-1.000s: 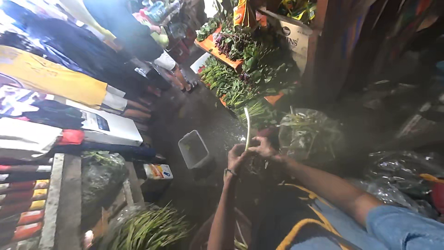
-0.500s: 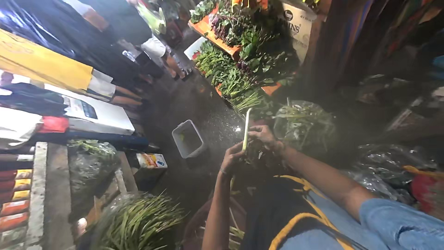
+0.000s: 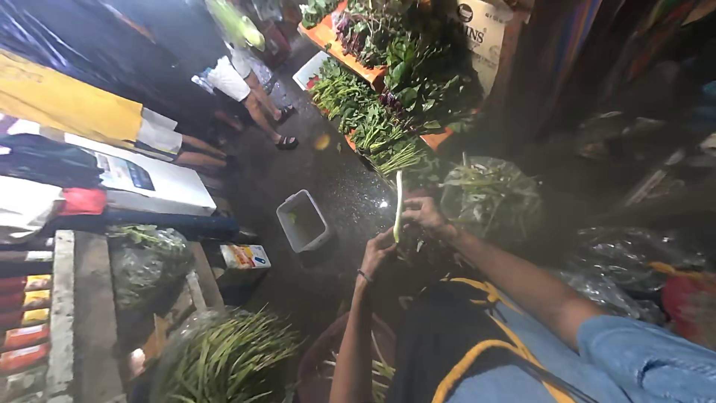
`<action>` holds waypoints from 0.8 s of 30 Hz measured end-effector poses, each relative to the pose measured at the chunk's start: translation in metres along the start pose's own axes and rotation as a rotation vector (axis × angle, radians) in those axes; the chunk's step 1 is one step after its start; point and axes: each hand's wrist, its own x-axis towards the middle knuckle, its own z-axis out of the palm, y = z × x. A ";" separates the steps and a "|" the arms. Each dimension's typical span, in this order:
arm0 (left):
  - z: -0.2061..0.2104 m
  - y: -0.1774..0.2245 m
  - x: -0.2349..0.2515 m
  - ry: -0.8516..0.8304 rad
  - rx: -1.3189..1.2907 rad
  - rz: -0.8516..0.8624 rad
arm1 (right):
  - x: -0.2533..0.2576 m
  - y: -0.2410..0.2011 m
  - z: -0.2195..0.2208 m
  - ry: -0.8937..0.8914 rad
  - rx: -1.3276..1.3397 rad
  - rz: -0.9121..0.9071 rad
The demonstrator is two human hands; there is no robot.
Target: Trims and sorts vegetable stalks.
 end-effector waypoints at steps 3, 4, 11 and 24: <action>0.001 0.000 0.000 0.000 -0.055 -0.010 | 0.003 0.000 -0.004 0.005 -0.059 -0.029; 0.002 -0.002 0.000 -0.002 -0.098 -0.010 | 0.003 0.001 -0.007 0.005 -0.103 -0.059; -0.002 -0.015 0.008 -0.073 -0.215 0.028 | 0.004 -0.001 -0.008 -0.089 -0.012 -0.136; 0.001 -0.004 0.012 -0.002 0.103 0.251 | 0.001 -0.006 -0.016 -0.007 0.051 -0.281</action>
